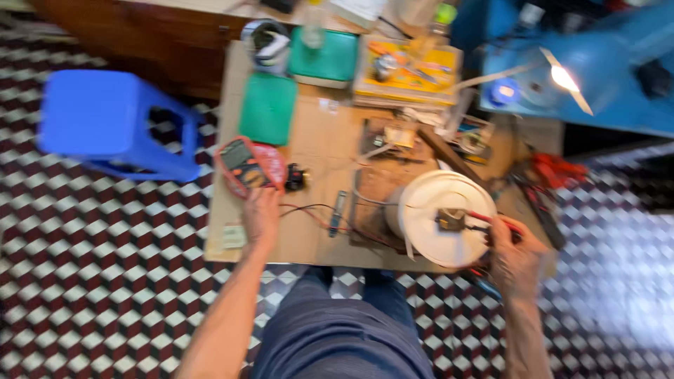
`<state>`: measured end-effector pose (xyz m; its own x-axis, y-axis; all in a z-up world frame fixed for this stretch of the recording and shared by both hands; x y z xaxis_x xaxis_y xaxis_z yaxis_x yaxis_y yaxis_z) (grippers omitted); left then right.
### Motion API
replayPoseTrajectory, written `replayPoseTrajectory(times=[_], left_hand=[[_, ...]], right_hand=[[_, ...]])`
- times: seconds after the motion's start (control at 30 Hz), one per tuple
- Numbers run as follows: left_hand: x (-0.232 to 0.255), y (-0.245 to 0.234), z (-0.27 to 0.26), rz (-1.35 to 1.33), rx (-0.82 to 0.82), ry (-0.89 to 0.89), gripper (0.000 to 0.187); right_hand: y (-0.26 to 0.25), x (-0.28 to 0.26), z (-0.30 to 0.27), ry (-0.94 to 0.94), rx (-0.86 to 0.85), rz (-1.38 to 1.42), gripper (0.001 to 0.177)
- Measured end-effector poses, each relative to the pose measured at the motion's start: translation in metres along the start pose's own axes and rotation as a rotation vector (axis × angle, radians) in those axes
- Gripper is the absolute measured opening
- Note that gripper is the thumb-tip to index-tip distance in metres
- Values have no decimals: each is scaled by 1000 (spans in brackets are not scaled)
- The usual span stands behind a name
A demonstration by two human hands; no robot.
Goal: The person uses a digital multimeter to test electrical continuity and voltage on a white plastic socket and a small circuit board. They repeatedly place the multimeter probes into the socket holes and on the board terminals, then adjust the multimeter dial and retest.
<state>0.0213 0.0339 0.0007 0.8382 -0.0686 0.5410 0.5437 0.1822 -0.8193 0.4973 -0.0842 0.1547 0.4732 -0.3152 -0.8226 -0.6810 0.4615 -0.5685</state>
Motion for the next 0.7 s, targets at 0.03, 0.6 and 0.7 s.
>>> replayPoseTrajectory(times=[0.03,0.6,0.7], left_hand=[[-5,-8,-3,-59,46,-69,7],[149,-54,-10,-224,-159,5,13],[252,-31,-30,-434,-340,252,24]], right_hand=[[4,3,2,50,-24,8,30],[-1,-20,-2,145,-7,1,28],[-4,-29,-2,151,-12,-96,28]])
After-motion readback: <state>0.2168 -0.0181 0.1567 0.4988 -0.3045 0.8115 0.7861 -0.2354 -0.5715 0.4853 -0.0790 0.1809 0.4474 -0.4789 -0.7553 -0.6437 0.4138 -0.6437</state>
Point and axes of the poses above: each hand's wrist, its own z-axis towards the middle knuckle, its own y-axis out of the palm, x = y × z, the point moved 6 cm from there along z, towards the middle knuckle, and after that the axes turned 4 degrees about -y, right-handed, at the moved point
